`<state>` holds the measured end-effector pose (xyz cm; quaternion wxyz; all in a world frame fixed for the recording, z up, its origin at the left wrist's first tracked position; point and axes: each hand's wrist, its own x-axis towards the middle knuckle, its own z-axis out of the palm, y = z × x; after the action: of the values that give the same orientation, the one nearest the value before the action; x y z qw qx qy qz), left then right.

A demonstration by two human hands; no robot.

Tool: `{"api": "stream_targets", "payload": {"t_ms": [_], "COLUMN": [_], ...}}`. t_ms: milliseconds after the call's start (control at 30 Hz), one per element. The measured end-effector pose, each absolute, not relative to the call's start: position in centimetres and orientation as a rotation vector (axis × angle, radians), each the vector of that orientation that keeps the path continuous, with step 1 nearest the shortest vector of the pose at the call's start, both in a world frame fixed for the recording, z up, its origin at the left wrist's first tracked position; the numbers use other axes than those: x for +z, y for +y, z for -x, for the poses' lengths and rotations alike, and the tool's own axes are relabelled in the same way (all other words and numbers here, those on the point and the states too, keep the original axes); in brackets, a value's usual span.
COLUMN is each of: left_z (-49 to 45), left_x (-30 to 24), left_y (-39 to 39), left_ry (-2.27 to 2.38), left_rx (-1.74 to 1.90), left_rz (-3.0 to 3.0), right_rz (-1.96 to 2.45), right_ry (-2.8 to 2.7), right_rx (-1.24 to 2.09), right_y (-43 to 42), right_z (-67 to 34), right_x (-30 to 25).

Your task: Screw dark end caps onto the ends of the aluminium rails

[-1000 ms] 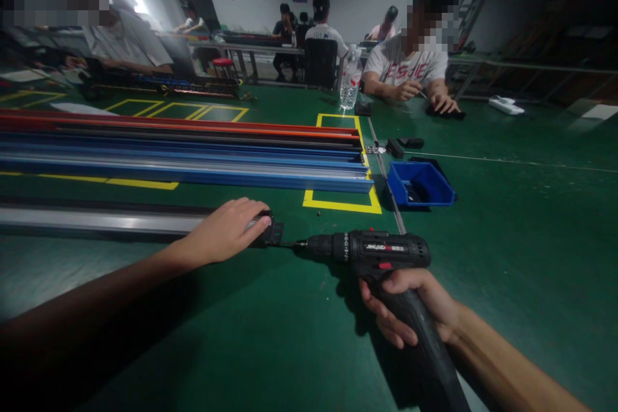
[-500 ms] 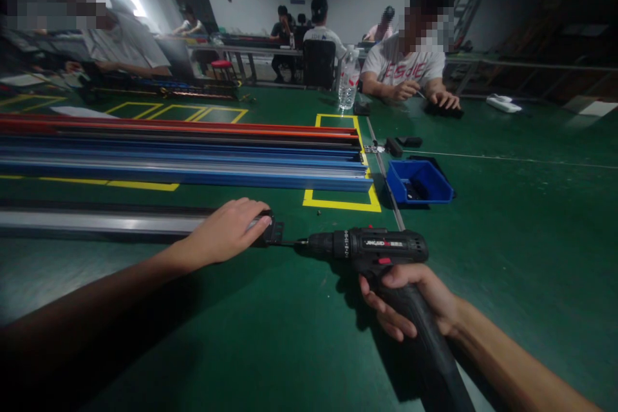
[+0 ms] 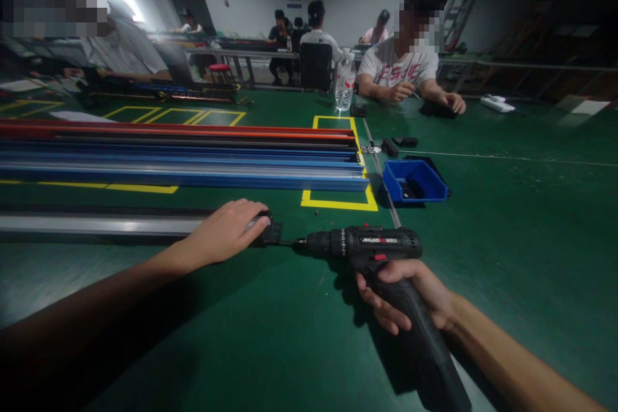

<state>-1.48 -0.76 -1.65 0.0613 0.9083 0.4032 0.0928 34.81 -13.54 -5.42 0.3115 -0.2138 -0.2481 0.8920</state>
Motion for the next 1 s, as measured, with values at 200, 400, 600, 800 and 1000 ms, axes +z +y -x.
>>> {"api": "stream_targets", "payload": {"t_ms": [200, 400, 600, 800, 1000], "left_z": [1.67, 1.7, 1.6, 1.52, 1.59], "left_x": [-1.8, -1.99, -1.84, -1.8, -1.76], "left_y": [-0.6, -0.56, -0.73, -0.77, -0.73], "left_ry": [1.219, 1.214, 1.212, 1.223, 1.23], "left_rx": [0.277, 0.289, 0.276, 0.276, 0.271], "left_rz": [-2.735, -2.74, -2.78, -2.792, -2.772], "right_rz": [0.573, 0.573, 0.598, 0.617, 0.597], "right_ry": [-0.642, -0.638, -0.646, -0.635, -0.641], "right_rx": [2.367, 2.379, 2.378, 2.362, 2.376], "right_y": [-13.55, -13.51, -13.56, -13.65, -13.54], "right_z": [-34.85, -34.71, -34.81, -34.86, -34.75], "right_x": [-5.48, -5.2, -5.16, -5.3, -5.14]}}
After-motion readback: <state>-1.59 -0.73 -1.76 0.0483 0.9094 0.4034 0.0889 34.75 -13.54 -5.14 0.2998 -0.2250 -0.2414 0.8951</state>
